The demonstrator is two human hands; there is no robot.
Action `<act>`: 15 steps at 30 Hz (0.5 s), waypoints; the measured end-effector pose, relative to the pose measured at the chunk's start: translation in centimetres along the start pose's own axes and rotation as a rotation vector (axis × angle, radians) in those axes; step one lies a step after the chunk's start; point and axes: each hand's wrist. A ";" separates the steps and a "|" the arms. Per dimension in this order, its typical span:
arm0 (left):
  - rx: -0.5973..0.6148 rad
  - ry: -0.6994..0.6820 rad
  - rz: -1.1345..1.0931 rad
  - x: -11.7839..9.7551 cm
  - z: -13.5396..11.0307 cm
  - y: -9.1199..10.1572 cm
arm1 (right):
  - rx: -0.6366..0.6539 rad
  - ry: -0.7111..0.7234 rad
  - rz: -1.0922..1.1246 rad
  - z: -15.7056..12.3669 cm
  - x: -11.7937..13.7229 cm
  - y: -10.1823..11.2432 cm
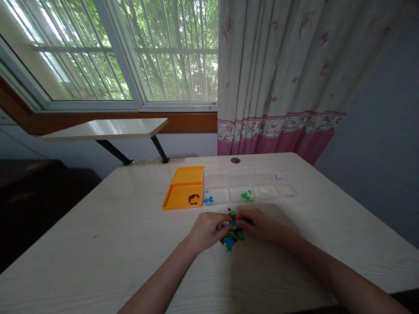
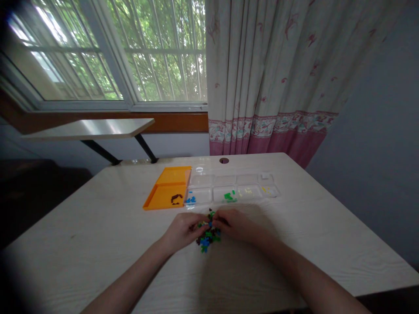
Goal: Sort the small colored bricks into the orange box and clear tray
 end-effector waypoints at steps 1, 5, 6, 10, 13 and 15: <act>-0.005 -0.005 0.001 0.0 0.0 0.0 | -0.001 0.006 -0.001 0.0 0.0 0.0; -0.012 -0.009 -0.013 -0.2 0.0 0.1 | -0.009 0.018 -0.002 0.1 0.1 0.0; -0.016 -0.006 -0.018 -0.3 0.0 0.1 | -0.011 0.015 0.000 0.1 0.2 0.0; -0.030 -0.002 -0.028 -0.3 0.1 0.1 | -0.008 0.007 -0.002 0.1 0.2 0.0; -0.029 -0.007 -0.040 -0.4 0.1 0.1 | -0.006 0.016 -0.016 0.1 0.2 0.0; -0.038 -0.002 -0.057 -0.4 0.0 0.0 | -0.011 0.011 -0.031 0.1 0.3 0.1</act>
Point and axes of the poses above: each hand's wrist, its own z-axis towards the middle knuckle, its own y-axis out of the back of the hand, x = y × z, and after that the axes turned 10 degrees about z, right-handed
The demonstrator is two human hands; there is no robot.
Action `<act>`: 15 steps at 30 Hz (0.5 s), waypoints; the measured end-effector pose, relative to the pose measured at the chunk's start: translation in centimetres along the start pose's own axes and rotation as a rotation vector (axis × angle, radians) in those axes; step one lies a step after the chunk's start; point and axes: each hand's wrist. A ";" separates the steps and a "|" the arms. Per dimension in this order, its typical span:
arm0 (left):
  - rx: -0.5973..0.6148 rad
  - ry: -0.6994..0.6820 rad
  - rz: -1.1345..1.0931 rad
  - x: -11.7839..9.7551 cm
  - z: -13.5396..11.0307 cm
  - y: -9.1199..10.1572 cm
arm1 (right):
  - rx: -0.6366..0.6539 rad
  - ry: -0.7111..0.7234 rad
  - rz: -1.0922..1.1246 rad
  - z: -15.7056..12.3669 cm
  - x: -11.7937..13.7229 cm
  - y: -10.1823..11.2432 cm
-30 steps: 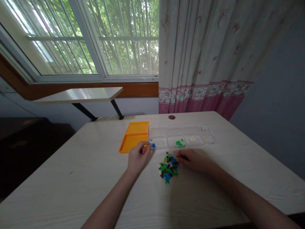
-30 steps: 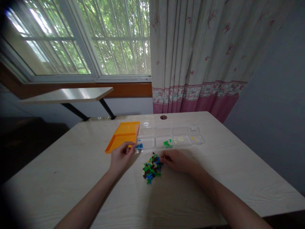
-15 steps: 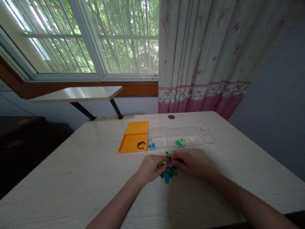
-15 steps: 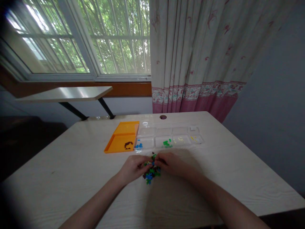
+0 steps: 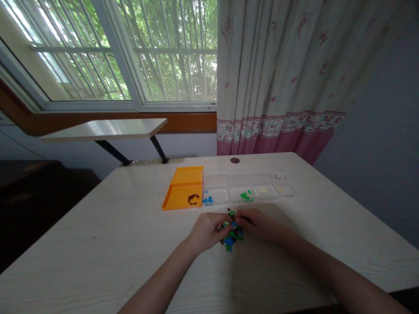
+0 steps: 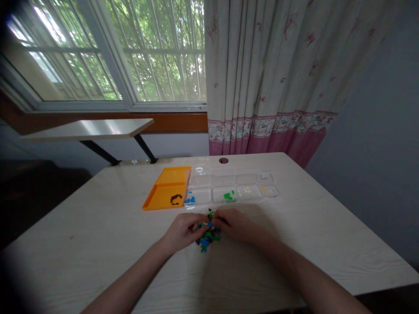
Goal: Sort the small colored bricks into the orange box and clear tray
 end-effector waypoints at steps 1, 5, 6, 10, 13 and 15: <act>-0.008 0.007 -0.007 0.1 0.0 0.0 | -0.003 -0.003 -0.008 0.0 0.0 0.1; -0.151 0.077 0.001 0.7 -0.1 -0.1 | -0.023 -0.003 -0.062 -0.3 0.1 0.9; -0.225 0.109 0.009 1.0 0.0 -0.1 | -0.024 -0.006 -0.083 -0.3 0.1 1.2; -0.485 0.246 0.011 1.8 0.1 0.3 | -0.003 -0.023 -0.176 -0.6 -0.6 2.0; -0.557 0.289 0.012 2.1 0.1 0.5 | 0.032 0.001 -0.217 -0.7 -0.9 2.1; -0.568 0.297 0.023 2.2 0.1 0.5 | 0.043 0.014 -0.230 -0.7 -1.0 2.0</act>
Point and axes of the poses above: each hand's wrist, its own z-axis towards the middle knuckle, its own y-axis out of the back of the hand, x = y × z, and after that the axes turned 10 degrees about z, right-handed
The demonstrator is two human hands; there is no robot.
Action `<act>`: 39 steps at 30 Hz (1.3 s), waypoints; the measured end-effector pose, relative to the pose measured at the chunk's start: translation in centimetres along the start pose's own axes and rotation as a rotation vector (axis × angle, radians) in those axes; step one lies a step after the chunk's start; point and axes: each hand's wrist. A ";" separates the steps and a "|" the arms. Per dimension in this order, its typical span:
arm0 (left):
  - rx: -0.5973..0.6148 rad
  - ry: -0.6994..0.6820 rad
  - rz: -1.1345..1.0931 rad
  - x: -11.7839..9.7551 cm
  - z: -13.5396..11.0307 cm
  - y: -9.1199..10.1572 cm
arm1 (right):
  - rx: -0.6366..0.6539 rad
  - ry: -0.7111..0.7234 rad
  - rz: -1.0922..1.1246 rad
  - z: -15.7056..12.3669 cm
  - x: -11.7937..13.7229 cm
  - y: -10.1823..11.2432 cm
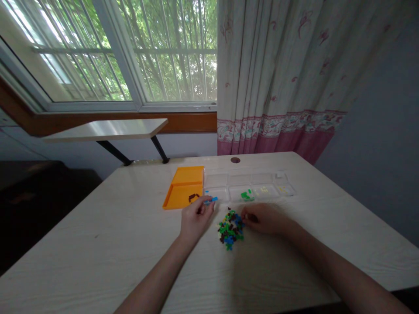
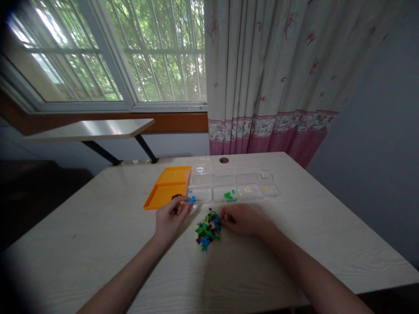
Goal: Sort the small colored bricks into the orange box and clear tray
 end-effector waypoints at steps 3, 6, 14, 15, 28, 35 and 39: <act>-0.004 -0.016 0.005 0.0 -0.1 -0.1 | 0.015 0.003 -0.007 0.0 0.0 -0.1; -0.001 -0.045 0.007 0.0 -0.1 -0.2 | 0.027 0.007 -0.003 -0.1 -0.1 -0.1; 0.020 -0.068 0.018 0.0 -0.2 -0.2 | 0.045 0.078 -0.016 0.0 0.5 -0.3; 0.026 -0.069 0.017 0.0 -0.2 -0.2 | 0.059 0.094 -0.011 0.0 0.6 -0.3; -0.008 -0.067 0.009 0.1 -0.3 -0.3 | 0.078 0.069 0.010 0.1 1.0 -0.4; -0.017 0.024 0.067 0.1 0.1 -0.2 | 0.081 0.086 0.035 0.0 0.7 -0.7; 0.040 0.169 0.173 0.6 0.5 -0.3 | 0.073 0.092 0.036 0.1 0.6 -0.8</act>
Point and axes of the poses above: each hand's wrist, its own z-axis towards the middle knuckle, its own y-axis out of the back of the hand, x = y × z, and after that the axes turned 10 degrees about z, right-handed
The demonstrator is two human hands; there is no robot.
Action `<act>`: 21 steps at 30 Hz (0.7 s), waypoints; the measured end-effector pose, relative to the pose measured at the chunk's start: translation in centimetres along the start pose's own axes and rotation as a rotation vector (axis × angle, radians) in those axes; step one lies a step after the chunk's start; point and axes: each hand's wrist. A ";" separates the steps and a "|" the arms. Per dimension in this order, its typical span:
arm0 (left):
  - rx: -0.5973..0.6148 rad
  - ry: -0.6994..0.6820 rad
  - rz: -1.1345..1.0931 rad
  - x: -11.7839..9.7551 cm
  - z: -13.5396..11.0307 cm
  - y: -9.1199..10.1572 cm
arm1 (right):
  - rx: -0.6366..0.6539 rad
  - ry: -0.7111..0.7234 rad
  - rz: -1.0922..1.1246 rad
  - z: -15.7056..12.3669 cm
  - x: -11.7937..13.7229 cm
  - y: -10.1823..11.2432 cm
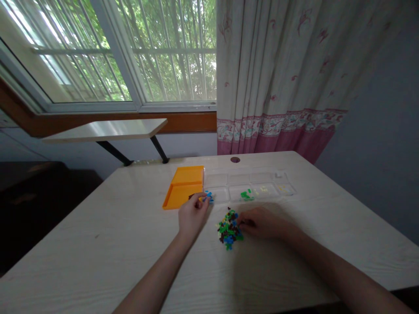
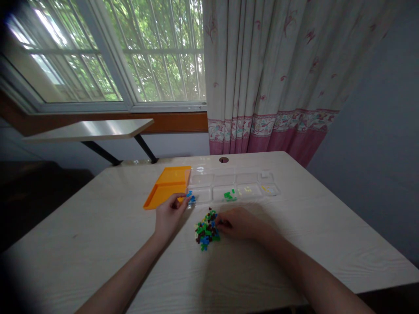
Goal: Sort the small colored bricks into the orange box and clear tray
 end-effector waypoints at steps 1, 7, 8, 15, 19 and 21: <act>0.010 0.024 0.041 0.1 0.1 0.0 | 0.000 -0.005 0.002 0.0 -0.1 0.0; 0.036 0.020 0.100 0.4 0.2 -0.2 | -0.088 -0.071 0.094 0.1 0.3 -0.2; 0.067 -0.034 0.063 0.2 0.0 -0.2 | -0.112 -0.079 0.120 0.1 0.4 -0.3; 0.294 -0.546 -0.087 -1.7 -1.7 -0.1 | -0.282 -0.136 0.362 1.0 0.4 -1.4; 0.292 -0.585 -0.061 -2.3 -1.9 0.0 | -0.326 -0.165 0.503 1.6 0.1 -2.2; 0.297 -0.596 -0.045 -2.4 -1.8 0.0 | -0.331 -0.163 0.575 1.9 0.0 -2.5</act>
Point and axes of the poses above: each hand's wrist, its own z-axis towards the middle knuckle, its own y-axis out of the back of the hand, x = y × z, and after that the axes turned 10 degrees about z, right-handed
